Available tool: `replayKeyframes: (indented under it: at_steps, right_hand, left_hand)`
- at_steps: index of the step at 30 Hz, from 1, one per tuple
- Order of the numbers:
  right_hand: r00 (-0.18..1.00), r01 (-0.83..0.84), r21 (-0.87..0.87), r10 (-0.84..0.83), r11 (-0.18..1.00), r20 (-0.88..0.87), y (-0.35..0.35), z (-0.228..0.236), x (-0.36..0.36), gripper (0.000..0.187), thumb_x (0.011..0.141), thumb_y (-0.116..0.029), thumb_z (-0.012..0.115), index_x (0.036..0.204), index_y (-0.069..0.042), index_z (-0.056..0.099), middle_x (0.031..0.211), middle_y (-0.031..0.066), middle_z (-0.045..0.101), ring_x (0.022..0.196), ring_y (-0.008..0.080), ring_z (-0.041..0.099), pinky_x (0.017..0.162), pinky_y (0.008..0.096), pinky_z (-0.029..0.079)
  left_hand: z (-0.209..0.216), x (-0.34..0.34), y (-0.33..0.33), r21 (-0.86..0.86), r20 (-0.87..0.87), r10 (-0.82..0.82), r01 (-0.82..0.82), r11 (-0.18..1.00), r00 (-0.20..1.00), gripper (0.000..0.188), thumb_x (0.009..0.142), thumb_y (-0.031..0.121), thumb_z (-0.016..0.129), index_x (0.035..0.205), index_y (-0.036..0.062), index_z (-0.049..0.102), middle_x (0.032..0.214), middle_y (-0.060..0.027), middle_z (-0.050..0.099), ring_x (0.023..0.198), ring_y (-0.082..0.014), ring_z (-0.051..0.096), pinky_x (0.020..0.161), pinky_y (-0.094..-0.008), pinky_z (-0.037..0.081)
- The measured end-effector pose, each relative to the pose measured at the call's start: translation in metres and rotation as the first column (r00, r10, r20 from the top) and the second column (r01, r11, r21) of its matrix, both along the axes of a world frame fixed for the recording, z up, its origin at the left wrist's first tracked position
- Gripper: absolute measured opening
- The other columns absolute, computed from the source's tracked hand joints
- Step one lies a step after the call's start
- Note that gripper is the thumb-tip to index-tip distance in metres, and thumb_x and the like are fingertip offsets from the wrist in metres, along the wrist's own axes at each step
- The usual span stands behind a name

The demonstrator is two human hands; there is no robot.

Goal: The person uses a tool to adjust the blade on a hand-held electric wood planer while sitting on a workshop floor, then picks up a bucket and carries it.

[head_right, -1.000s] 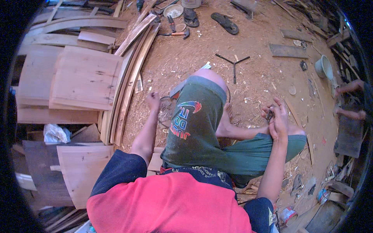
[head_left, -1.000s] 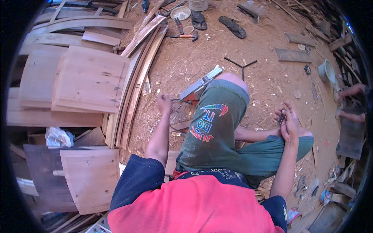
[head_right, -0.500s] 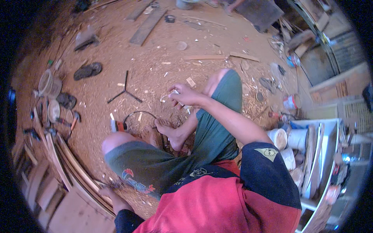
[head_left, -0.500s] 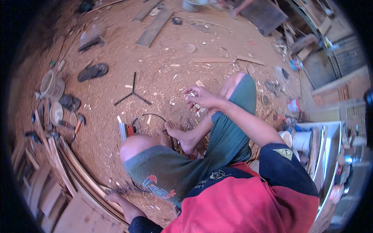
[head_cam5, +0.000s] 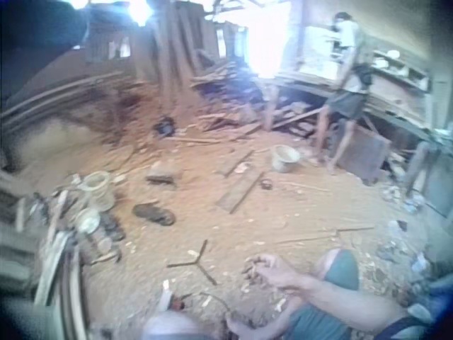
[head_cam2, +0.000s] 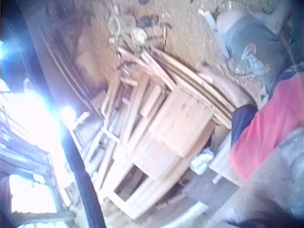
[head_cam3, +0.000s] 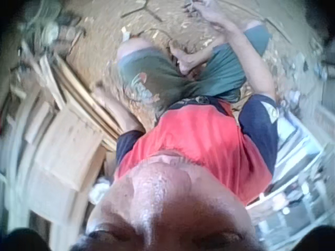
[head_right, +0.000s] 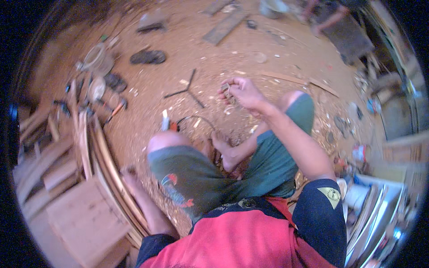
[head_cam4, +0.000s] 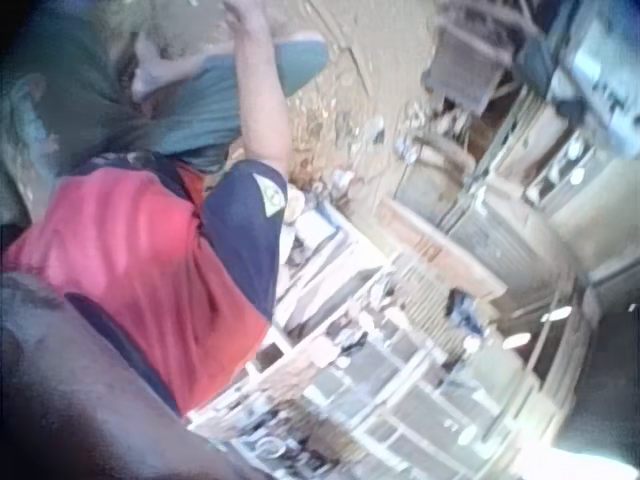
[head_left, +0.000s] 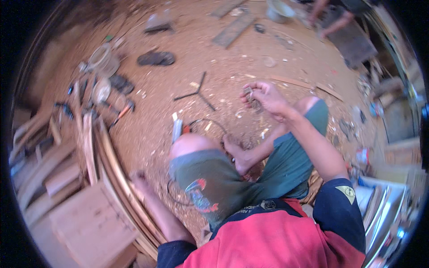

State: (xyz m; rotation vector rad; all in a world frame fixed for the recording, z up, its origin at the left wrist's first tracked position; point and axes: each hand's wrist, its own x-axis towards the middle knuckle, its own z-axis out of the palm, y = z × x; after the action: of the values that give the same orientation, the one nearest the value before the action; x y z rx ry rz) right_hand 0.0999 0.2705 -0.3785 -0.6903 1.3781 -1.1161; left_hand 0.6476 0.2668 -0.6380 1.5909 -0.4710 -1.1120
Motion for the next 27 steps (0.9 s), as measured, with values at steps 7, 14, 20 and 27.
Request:
replayKeyframes:
  at_steps: [7, 14, 20, 27]
  right_hand:
    - [0.788, -0.550, -0.101, 0.476, 0.829, -0.389, -0.072, 0.012, 0.136, 0.029, 0.082, -0.008, 0.057, 0.107, 0.003, 0.067, 0.093, 0.0118, 0.071, 0.079, 0.0196, 0.068, 0.073, 0.0309, 0.054]
    - [0.433, -0.802, -0.082, 0.481, 0.591, -0.762, -0.080, -0.058, 0.177, 0.034, 0.076, -0.019, 0.070, 0.106, -0.004, 0.069, 0.102, 0.0209, 0.069, 0.095, 0.0335, 0.066, 0.085, 0.0386, 0.052]
    - [0.267, -0.801, 0.007, 0.367, 0.599, -0.891, -0.072, 0.016, 0.085, 0.038, 0.087, -0.022, 0.066, 0.118, -0.001, 0.063, 0.111, 0.0179, 0.066, 0.098, 0.0274, 0.065, 0.088, 0.0358, 0.050]
    - [0.471, -0.446, 0.141, 0.366, 0.884, -0.803, -0.053, 0.052, -0.056, 0.033, 0.093, -0.016, 0.061, 0.123, -0.002, 0.059, 0.105, 0.0079, 0.065, 0.089, 0.0157, 0.063, 0.076, 0.0267, 0.050]
  left_hand:
    - [0.077, -0.185, -0.028, -0.314, -0.709, -0.392, 0.235, 0.920, 0.586, 0.030, 0.098, 0.027, 0.043, 0.116, 0.0054, 0.054, 0.107, -0.0154, 0.064, 0.099, -0.0263, 0.062, 0.091, -0.0421, 0.051]
    - [0.149, -0.240, -0.015, -0.243, -0.813, -0.325, 0.225, 0.943, 0.484, 0.056, 0.100, 0.054, 0.030, 0.118, 0.0066, 0.053, 0.107, -0.0143, 0.065, 0.097, -0.0273, 0.064, 0.089, -0.0435, 0.052]
    - [0.045, -0.146, 0.033, 0.186, -0.399, -0.070, 0.155, 0.970, 0.914, 0.046, 0.098, 0.049, 0.044, 0.109, 0.0065, 0.059, 0.096, -0.0124, 0.066, 0.087, -0.0233, 0.065, 0.077, -0.0431, 0.053]
    - [-0.047, 0.059, 0.131, 0.271, 0.229, 0.211, -0.270, 0.924, 0.950, 0.033, 0.086, 0.008, 0.060, 0.118, 0.0022, 0.059, 0.099, -0.0166, 0.067, 0.082, -0.0237, 0.067, 0.072, -0.0311, 0.053]
